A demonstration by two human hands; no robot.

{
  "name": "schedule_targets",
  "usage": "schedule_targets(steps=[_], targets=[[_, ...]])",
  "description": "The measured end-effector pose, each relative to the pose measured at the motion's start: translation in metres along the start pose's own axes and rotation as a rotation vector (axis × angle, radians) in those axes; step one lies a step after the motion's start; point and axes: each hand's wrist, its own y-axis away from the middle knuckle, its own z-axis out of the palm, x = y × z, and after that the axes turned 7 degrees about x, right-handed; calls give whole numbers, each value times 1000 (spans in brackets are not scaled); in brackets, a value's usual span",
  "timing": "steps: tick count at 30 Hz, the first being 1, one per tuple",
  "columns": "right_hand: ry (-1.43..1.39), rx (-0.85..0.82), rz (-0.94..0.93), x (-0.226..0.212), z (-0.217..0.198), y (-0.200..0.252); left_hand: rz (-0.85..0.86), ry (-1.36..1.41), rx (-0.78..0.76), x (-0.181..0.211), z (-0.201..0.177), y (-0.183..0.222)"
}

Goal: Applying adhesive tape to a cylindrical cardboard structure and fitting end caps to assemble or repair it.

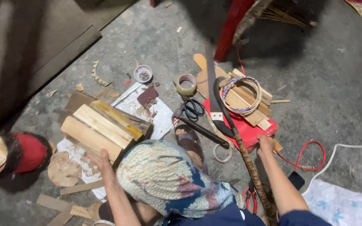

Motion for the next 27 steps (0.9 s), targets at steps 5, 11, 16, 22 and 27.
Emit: schedule_targets(steps=[5, 11, 16, 22, 27], targets=[[-65, -18, -124, -18, -16, 26, -90, 241, 75, 30, 16, 15], [-268, -48, -155, -31, -42, 22, -87, 261, 85, 47, 15, 23], [-123, -250, 197, -17, -36, -14, -318, 114, 30, 87, 15, 32], [226, 213, -637, -95, -1, 47, -347, 174, -22, 89, 6, 24], [-135, -740, -737, -241, 37, 227, -146, 233, -32, 54, -2, 12]])
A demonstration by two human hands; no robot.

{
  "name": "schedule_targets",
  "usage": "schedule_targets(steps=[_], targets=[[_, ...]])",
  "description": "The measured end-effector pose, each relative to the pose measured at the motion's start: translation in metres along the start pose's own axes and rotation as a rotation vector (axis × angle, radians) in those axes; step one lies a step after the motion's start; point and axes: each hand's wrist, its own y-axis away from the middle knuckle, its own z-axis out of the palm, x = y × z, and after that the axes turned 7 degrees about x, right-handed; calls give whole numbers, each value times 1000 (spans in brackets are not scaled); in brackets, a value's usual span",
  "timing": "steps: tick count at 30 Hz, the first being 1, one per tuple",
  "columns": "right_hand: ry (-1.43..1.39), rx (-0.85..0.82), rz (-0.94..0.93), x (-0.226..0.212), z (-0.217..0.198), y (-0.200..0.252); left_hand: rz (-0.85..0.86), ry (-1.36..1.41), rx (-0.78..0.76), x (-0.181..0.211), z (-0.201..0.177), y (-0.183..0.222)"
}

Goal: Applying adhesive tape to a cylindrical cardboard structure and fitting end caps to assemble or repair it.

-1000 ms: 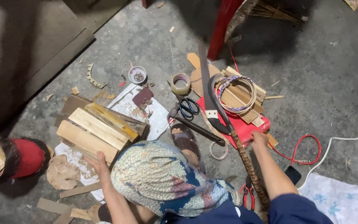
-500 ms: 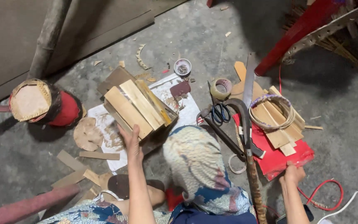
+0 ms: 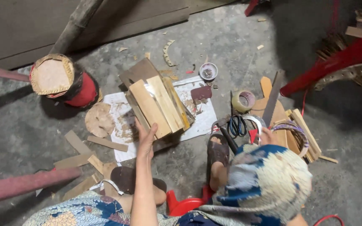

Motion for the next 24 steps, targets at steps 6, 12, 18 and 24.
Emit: schedule_targets(steps=[6, 12, 18, 24], targets=[[-227, -938, 519, -196, 186, 24, -102, 0, -14, -4, -11, -16], [-5, -1056, 638, -233, 267, 33, -44, -13, -40, 15, -4, -32], [-82, -955, 693, -258, 277, 50, -66, 19, -59, 0, -14, -47], [-350, -901, 610, -256, 285, 37, 20, -404, -104, 61, 8, -25]])
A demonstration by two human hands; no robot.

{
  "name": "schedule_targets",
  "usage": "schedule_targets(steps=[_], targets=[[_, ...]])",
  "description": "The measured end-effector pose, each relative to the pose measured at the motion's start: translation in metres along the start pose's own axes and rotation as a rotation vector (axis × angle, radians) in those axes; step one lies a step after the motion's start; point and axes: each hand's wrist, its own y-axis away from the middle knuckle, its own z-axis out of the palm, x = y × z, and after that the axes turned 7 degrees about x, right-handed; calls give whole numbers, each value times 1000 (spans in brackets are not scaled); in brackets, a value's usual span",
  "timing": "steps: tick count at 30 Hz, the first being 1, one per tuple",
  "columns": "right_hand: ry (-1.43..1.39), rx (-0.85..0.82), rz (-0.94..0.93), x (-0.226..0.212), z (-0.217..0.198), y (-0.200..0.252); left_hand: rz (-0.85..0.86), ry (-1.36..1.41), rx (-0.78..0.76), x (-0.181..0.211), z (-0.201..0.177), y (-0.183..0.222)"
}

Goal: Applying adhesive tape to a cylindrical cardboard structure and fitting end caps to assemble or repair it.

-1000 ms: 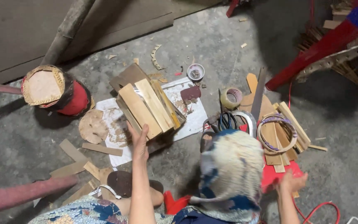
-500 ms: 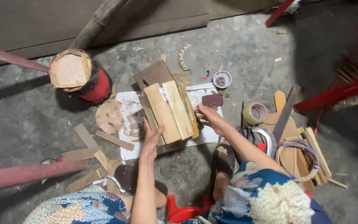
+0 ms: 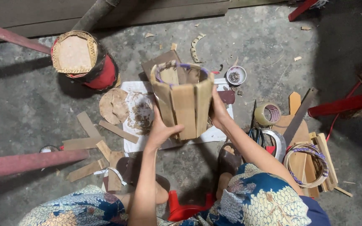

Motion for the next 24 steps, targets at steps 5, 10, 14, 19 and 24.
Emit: schedule_targets(steps=[5, 10, 14, 19, 24], targets=[[-276, 104, -86, 60, -41, -65, 278, -258, 14, -62, 27, -26], [-307, 49, -203, 143, -86, -110, 464, -460, 142, -114, 28, -30], [-48, -60, -397, 93, -38, -54, 757, -489, 272, -236, 25, -82], [51, -94, -488, 74, -21, -32, 696, -332, 162, -196, 6, -46], [27, -58, -558, 30, -13, -3, 146, 604, 134, -150, -18, -43]])
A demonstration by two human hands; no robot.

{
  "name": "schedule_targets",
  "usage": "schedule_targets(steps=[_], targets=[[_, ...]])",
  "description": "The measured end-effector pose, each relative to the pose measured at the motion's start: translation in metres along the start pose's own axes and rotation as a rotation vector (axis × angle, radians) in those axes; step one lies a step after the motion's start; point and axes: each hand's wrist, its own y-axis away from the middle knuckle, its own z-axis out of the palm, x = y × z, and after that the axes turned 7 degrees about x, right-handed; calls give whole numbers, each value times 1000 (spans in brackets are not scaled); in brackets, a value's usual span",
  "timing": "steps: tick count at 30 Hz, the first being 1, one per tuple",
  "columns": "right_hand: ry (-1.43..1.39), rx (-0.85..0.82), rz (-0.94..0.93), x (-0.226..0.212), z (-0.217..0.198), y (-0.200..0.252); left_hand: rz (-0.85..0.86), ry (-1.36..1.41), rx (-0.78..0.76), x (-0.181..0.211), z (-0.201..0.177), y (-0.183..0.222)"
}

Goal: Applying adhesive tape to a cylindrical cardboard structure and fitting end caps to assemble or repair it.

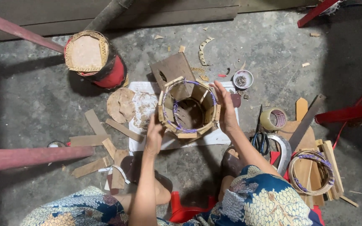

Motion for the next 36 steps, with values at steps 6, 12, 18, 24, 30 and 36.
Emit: schedule_targets(steps=[6, 12, 18, 24, 30, 36], targets=[[230, -72, -44, -21, 3, 5, 67, -221, -26, 132, 99, 30], [292, -16, -48, -8, -11, -3, 143, -453, 2, 152, 125, 39], [273, -21, -81, -4, -21, -9, 65, -515, 49, 119, 120, 33], [287, 8, -145, -7, -13, -9, 157, -462, 36, 110, 114, 26], [276, -11, -91, -15, -5, -3, -36, -277, -44, 152, 118, 48], [303, -44, -80, -19, -4, 1, 30, -292, -91, 155, 102, -4]])
